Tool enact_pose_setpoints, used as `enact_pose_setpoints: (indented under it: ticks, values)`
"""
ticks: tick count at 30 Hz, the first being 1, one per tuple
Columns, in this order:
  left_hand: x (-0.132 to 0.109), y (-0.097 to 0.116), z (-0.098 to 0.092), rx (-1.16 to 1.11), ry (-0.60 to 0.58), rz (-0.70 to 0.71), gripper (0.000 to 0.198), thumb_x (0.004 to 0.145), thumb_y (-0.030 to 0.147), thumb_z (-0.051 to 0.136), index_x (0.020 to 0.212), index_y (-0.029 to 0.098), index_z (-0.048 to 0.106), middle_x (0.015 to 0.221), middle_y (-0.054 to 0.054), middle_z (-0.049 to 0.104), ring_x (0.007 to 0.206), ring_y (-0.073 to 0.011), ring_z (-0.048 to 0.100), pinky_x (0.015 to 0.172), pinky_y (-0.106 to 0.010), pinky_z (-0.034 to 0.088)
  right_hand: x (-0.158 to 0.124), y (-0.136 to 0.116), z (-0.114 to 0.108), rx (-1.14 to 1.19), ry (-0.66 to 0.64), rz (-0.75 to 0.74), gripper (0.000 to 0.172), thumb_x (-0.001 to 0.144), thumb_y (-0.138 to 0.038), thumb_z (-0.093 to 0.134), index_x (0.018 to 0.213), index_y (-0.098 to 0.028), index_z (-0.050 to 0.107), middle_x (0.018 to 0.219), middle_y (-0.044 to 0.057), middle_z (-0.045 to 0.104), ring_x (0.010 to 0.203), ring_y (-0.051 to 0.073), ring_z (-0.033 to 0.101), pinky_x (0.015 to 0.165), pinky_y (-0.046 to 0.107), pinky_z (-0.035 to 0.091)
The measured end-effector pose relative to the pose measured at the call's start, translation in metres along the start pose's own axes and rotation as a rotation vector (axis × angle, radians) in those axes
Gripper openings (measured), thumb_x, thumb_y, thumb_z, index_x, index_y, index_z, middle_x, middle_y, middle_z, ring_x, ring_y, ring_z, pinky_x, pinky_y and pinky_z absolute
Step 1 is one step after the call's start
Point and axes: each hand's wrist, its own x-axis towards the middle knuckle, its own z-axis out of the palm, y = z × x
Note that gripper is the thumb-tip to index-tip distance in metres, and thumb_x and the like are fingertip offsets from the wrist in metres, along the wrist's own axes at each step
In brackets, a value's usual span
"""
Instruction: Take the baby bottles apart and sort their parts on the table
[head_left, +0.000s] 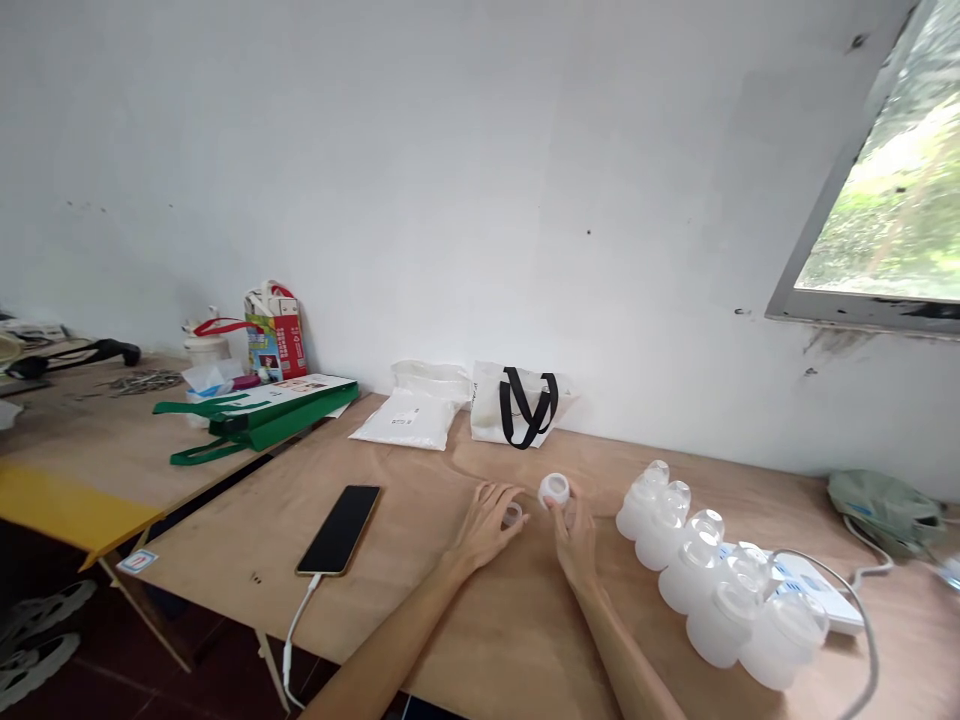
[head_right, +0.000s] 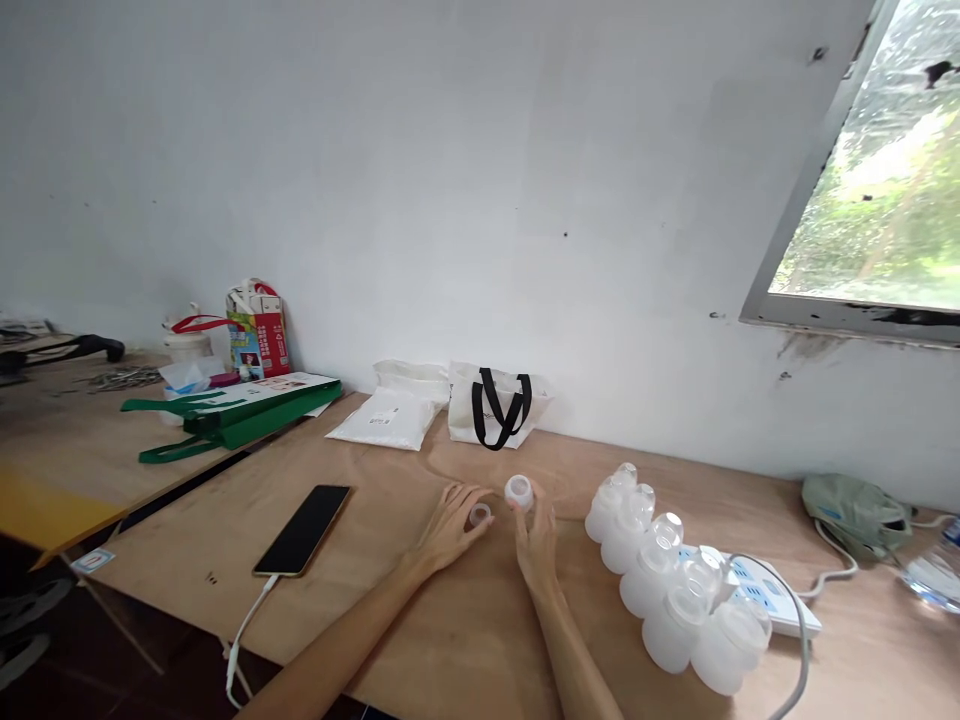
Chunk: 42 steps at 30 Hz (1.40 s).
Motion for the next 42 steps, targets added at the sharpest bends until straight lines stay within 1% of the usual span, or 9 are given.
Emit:
enact_pose_setpoints:
  ticks: [5,8,13,22,26,29,33,37,42]
  values:
    - [0.002,0.001,0.002,0.036,0.012,0.001,0.027,0.100,0.027,0.050,0.123,0.027,0.062,0.127,-0.006,0.067,0.122,-0.0245,0.058,0.118,-0.047,0.031,0.017,0.003,-0.019,-0.005,0.187,0.056,0.058,0.098,-0.058,0.046,0.144,-0.022,0.045,0.152,0.015,0.049,0.143,0.030,0.042,0.118,0.051,0.032]
    - [0.003,0.002,0.004,0.055,0.028,-0.002,0.029,0.097,0.022,0.051,0.123,0.026,0.062,0.129,-0.007,0.066,0.123,-0.0246,0.057,0.120,-0.048,0.028,0.021,0.015,-0.021,-0.002,0.186,0.120,0.058,0.097,-0.059,0.046,0.141,-0.022,0.049,0.147,0.015,0.054,0.139,0.033,0.046,0.115,0.052,0.036]
    - [0.003,-0.003,0.007,0.083,0.083,-0.116,0.026,0.096,0.026,0.054,0.120,0.024,0.063,0.131,-0.010,0.063,0.124,-0.0290,0.056,0.116,-0.054,0.032,0.019,0.038,-0.010,0.047,0.092,0.221,0.059,0.096,-0.060,0.046,0.139,-0.019,0.049,0.130,0.017,0.067,0.115,0.032,0.067,0.095,0.045,0.054]
    - [0.007,0.000,0.008,0.048,0.053,-0.142,0.040,0.095,0.030,0.059,0.134,0.026,0.056,0.135,-0.008,0.063,0.127,-0.0278,0.056,0.118,-0.052,0.032,0.017,0.040,0.001,0.125,-0.097,0.195,0.062,0.092,-0.056,0.054,0.140,-0.017,0.048,0.130,0.018,0.069,0.112,0.032,0.071,0.093,0.048,0.058]
    - [0.019,0.013,0.008,-0.003,0.045,-0.092,0.069,0.095,0.027,0.057,0.158,0.033,0.029,0.161,-0.009,0.040,0.143,-0.0284,0.045,0.117,-0.049,0.037,0.015,0.036,0.002,0.134,-0.186,0.158,0.057,0.093,-0.051,0.054,0.139,-0.018,0.050,0.122,0.016,0.073,0.113,0.033,0.071,0.095,0.051,0.057]
    - [0.036,0.021,0.010,-0.021,0.007,-0.077,0.067,0.096,0.026,0.057,0.157,0.035,0.033,0.168,-0.009,0.025,0.143,-0.0335,0.044,0.116,-0.052,0.038,0.014,0.034,0.002,0.141,-0.259,0.126,0.052,0.093,-0.047,0.053,0.137,-0.019,0.053,0.122,0.015,0.073,0.111,0.031,0.071,0.096,0.050,0.057]
    - [0.057,0.019,0.019,-0.036,-0.052,-0.098,0.047,0.098,0.023,0.053,0.144,0.027,0.051,0.163,-0.010,0.035,0.134,-0.0327,0.054,0.114,-0.048,0.041,0.014,0.033,0.000,0.136,-0.337,0.088,0.049,0.092,-0.041,0.052,0.136,-0.019,0.053,0.131,0.014,0.070,0.121,0.028,0.067,0.104,0.048,0.052]
    - [0.064,0.013,0.026,-0.054,-0.050,-0.143,0.041,0.099,0.025,0.053,0.140,0.025,0.052,0.146,-0.008,0.056,0.125,-0.0257,0.060,0.105,-0.037,0.048,0.012,0.035,0.000,0.123,-0.387,0.075,0.051,0.091,-0.038,0.051,0.139,-0.020,0.050,0.130,0.012,0.071,0.121,0.026,0.066,0.105,0.046,0.051]
    - [0.068,-0.004,0.021,-0.001,-0.002,-0.245,0.040,0.099,0.024,0.050,0.139,0.025,0.050,0.134,-0.009,0.061,0.110,-0.0245,0.066,0.097,-0.036,0.052,0.007,0.040,0.003,0.087,-0.394,0.092,0.051,0.086,-0.037,0.053,0.135,-0.021,0.053,0.125,0.011,0.072,0.117,0.027,0.068,0.102,0.047,0.053]
